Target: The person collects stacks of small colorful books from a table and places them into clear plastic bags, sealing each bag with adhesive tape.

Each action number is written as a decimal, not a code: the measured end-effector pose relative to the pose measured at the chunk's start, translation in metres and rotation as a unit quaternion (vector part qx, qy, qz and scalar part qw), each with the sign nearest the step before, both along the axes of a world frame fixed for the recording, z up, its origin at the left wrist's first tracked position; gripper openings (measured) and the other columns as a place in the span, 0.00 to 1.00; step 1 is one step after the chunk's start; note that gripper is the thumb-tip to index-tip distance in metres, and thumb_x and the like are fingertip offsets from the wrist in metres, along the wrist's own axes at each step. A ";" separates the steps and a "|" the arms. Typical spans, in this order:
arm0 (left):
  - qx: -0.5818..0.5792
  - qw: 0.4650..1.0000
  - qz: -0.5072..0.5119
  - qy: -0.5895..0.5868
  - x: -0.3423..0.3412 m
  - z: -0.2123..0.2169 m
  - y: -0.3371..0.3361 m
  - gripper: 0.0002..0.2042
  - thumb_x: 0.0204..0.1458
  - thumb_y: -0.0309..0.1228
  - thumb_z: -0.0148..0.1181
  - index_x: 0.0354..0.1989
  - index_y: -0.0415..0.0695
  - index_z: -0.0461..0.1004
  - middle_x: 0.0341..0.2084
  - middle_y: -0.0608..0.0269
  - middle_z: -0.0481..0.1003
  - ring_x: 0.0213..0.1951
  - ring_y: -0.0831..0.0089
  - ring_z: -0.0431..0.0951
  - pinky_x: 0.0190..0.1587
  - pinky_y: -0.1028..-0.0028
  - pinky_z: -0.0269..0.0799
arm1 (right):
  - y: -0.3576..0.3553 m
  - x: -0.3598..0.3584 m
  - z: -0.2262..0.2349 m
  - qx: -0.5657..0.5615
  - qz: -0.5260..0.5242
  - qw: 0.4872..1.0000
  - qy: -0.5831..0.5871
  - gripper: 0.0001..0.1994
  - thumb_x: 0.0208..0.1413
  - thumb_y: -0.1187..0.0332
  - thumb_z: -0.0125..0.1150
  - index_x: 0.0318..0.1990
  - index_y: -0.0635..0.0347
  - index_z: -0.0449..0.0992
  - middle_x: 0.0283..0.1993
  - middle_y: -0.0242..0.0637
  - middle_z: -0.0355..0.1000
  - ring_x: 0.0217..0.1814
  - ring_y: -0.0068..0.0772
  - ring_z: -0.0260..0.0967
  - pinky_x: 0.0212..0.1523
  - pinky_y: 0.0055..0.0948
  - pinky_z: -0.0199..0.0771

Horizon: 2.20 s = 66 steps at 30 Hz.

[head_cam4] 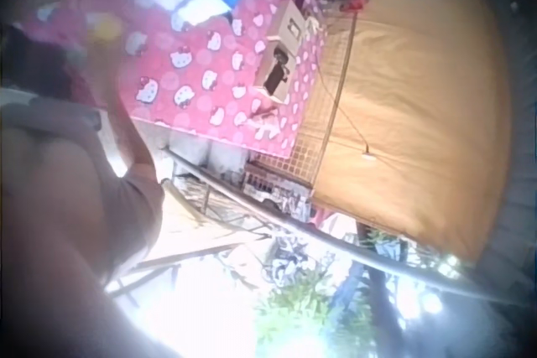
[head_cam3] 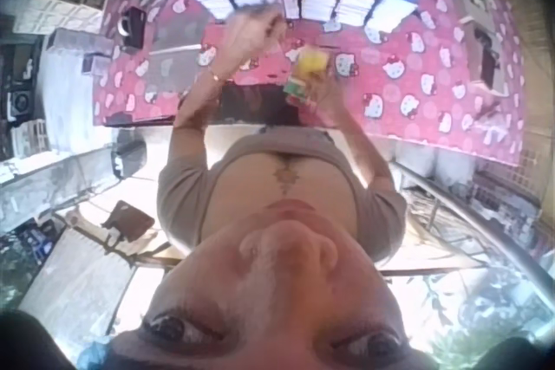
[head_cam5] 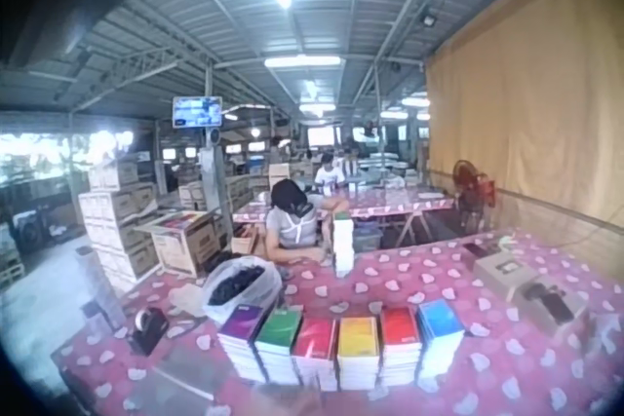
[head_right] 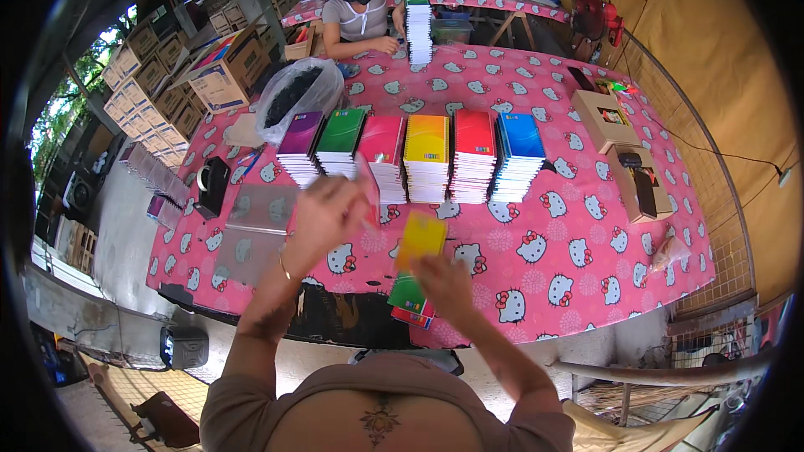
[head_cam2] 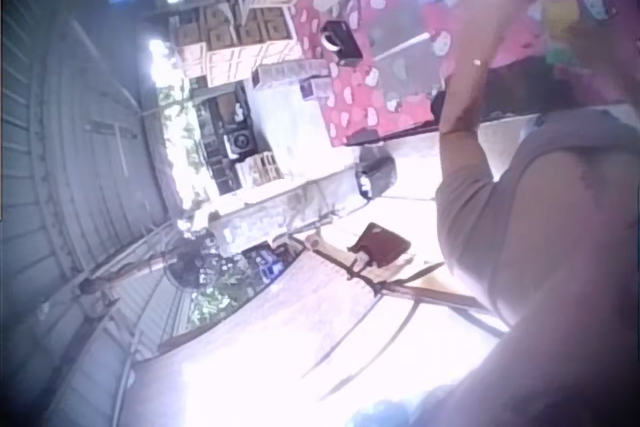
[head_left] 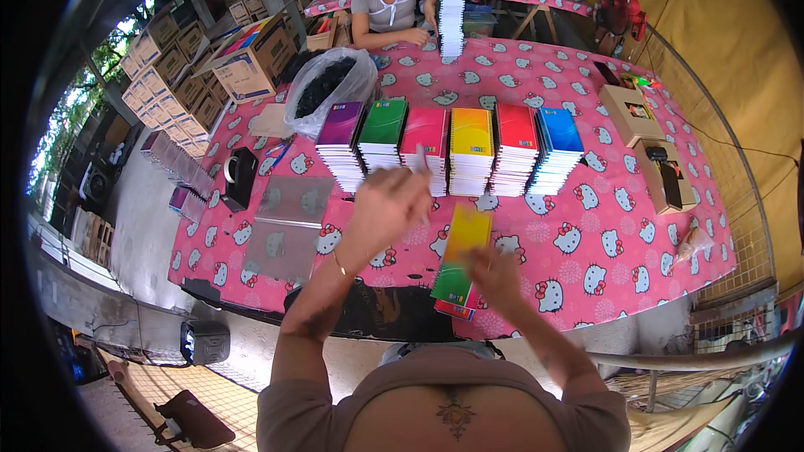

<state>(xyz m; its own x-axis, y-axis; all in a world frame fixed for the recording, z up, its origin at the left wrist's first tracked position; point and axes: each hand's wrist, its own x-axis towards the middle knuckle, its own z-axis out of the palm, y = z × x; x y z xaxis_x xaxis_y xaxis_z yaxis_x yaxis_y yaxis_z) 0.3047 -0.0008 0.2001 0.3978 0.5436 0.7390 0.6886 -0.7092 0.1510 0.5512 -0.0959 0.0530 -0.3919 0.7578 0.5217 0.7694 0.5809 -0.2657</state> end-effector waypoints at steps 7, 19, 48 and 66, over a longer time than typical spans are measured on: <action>-0.434 0.887 0.021 0.159 0.094 -0.129 -0.054 0.24 0.62 0.52 0.47 0.37 0.41 0.77 0.25 0.49 0.78 0.30 0.50 0.81 0.33 0.54 0.75 | 0.009 0.019 -0.043 -0.228 -0.148 0.839 0.471 0.17 0.55 0.75 0.60 0.53 0.61 0.72 0.42 0.44 0.75 0.44 0.48 0.75 0.44 0.34 0.75; 0.015 0.962 0.210 0.175 -0.040 -0.066 0.112 0.20 0.50 0.25 0.58 0.54 0.41 0.74 0.47 0.52 0.79 0.52 0.57 0.78 0.60 0.52 0.67 | 0.173 0.136 0.063 0.095 -0.334 0.935 -0.070 0.21 0.54 0.68 0.63 0.57 0.51 0.74 0.58 0.43 0.70 0.61 0.47 0.66 0.59 0.51 0.63; -0.299 0.874 0.375 -0.076 -0.176 -0.059 0.176 0.33 0.46 0.54 0.68 0.40 0.28 0.77 0.39 0.34 0.78 0.45 0.41 0.79 0.48 0.51 0.72 | -0.042 0.005 -0.111 -0.320 -0.158 0.774 0.522 0.26 0.61 0.73 0.59 0.66 0.61 0.62 0.58 0.43 0.67 0.56 0.31 0.68 0.51 0.32 0.73; -0.286 0.893 -0.153 0.313 0.079 -0.089 -0.032 0.16 0.47 0.28 0.62 0.47 0.44 0.78 0.33 0.52 0.77 0.42 0.54 0.79 0.46 0.60 0.74 | -0.039 0.012 -0.078 -0.506 -0.097 0.502 0.695 0.18 0.62 0.52 0.55 0.51 0.53 0.75 0.37 0.26 0.76 0.33 0.21 0.70 0.34 0.23 0.70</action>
<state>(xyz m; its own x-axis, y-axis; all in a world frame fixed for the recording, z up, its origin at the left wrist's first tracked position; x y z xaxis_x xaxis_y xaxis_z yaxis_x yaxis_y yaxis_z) 0.3836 -0.0332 0.1113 0.8299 0.5562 -0.0440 0.5525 -0.8084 0.2032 0.5635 -0.1347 -0.0250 -0.0513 0.8636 -0.5016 -0.5512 -0.4433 -0.7068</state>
